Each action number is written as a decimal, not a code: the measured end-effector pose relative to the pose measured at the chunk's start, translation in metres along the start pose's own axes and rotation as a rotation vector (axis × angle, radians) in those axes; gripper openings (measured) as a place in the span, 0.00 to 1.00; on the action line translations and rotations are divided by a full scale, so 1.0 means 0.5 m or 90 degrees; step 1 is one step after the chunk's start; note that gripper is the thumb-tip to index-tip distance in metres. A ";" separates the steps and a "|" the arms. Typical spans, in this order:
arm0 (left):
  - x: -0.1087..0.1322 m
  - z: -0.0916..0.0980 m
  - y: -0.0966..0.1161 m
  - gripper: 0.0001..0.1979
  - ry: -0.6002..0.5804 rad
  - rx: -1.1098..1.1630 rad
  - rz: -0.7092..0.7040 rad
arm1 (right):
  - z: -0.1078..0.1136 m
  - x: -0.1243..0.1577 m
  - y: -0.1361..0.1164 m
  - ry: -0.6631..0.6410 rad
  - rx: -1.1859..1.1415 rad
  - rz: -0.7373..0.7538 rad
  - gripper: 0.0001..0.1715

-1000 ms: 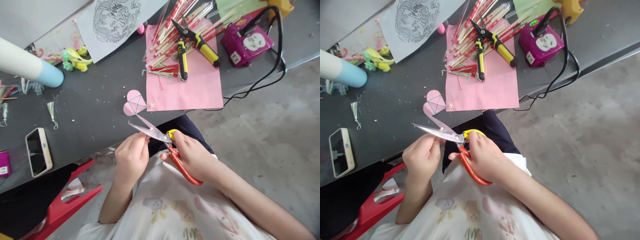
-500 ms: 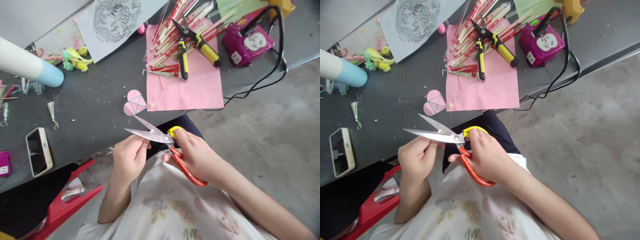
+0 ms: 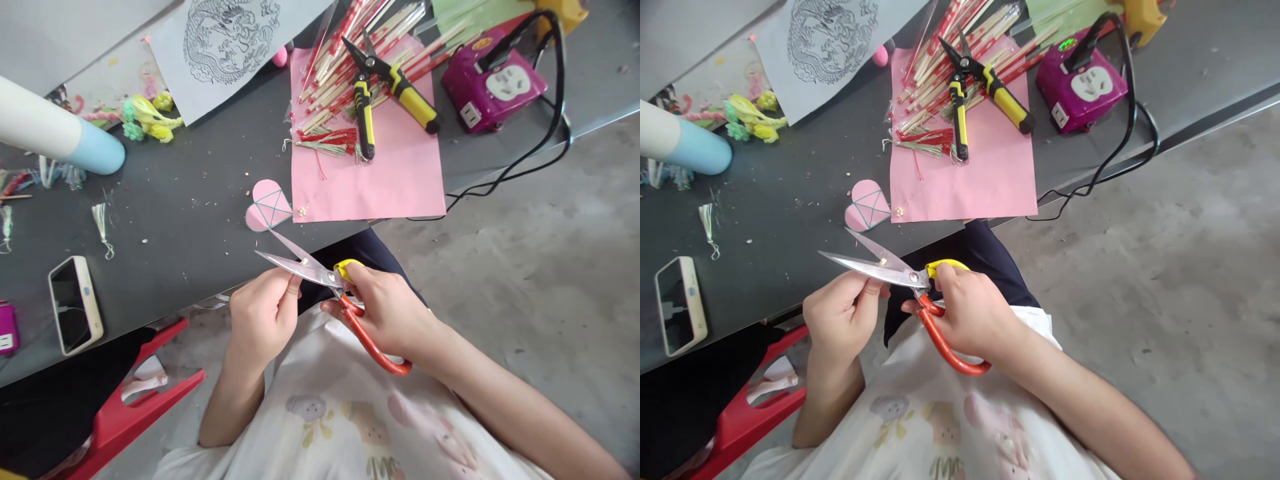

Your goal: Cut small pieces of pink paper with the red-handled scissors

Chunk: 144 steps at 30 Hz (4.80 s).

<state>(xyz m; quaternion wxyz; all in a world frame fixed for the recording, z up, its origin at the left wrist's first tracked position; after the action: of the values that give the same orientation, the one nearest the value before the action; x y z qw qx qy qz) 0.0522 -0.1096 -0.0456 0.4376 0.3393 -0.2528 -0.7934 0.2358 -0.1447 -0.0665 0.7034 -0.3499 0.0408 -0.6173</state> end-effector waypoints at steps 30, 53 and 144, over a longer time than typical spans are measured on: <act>-0.008 0.017 0.002 0.14 -0.074 0.009 0.049 | 0.000 0.009 0.008 0.055 -0.028 0.057 0.25; 0.005 -0.030 -0.002 0.07 0.046 -0.211 -0.104 | -0.005 0.000 -0.002 0.067 -0.004 -0.012 0.25; 0.001 -0.017 0.005 0.07 0.038 -0.026 -0.066 | -0.005 0.010 0.002 0.080 -0.068 0.063 0.27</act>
<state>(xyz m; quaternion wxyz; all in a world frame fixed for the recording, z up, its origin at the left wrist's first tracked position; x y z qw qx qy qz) 0.0597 -0.1124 -0.0493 0.4101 0.3663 -0.2057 -0.8096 0.2365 -0.1504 -0.0670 0.7098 -0.3446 0.1351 -0.5993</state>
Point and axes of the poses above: each hand's wrist, its own x-axis away from the middle knuckle, its own z-axis out of the back of the hand, y = z × x, the point moved 1 cm from there along -x, towards the middle knuckle, and after that the axes turned 15 degrees about x, right-handed, at the moved point
